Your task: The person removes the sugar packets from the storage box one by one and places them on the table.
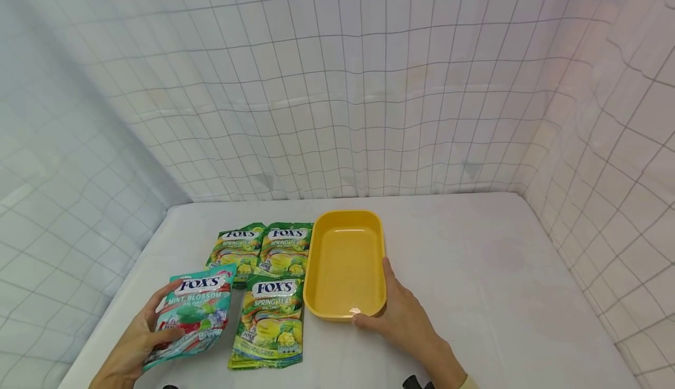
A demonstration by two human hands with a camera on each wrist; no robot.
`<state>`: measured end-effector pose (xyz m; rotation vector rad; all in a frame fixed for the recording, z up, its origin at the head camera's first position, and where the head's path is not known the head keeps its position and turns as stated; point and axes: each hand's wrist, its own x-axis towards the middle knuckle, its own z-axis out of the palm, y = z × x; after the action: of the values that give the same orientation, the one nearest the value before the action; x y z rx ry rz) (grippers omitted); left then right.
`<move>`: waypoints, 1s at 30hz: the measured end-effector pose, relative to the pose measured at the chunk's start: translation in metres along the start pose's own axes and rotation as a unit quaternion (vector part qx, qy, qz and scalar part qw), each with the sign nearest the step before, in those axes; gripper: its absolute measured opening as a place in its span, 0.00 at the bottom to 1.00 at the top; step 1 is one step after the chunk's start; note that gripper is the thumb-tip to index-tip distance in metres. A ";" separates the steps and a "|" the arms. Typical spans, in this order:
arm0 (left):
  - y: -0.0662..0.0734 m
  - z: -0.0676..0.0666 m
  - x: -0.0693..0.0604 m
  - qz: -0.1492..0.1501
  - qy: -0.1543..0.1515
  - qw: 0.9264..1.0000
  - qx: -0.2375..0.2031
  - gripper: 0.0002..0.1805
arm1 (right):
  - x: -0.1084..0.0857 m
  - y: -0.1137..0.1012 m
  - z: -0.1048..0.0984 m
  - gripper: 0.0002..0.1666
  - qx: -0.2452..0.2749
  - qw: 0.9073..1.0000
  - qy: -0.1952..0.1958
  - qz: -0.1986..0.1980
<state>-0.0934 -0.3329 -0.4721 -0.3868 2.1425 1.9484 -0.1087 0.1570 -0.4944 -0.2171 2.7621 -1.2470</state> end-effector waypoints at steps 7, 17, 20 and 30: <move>-0.012 -0.006 0.005 -0.012 -0.020 1.000 -0.011 0.57 | 0.000 -0.001 0.000 0.82 -0.003 1.000 0.001 0.000; -0.021 -0.007 0.010 -0.005 -0.063 0.998 -0.010 0.58 | 0.001 -0.002 0.000 0.83 -0.002 1.000 -0.001 0.003; -0.024 -0.007 0.013 -0.008 -0.080 0.997 -0.015 0.58 | 0.001 -0.002 0.000 0.83 -0.002 1.000 0.000 0.006; -0.025 -0.005 0.020 -0.002 -0.079 0.997 0.005 0.59 | 0.000 -0.005 -0.002 0.83 0.002 1.000 -0.006 0.018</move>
<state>-0.1042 -0.3405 -0.5014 -0.2271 2.0493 1.8961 -0.1086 0.1547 -0.4892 -0.1730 2.7410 -1.2386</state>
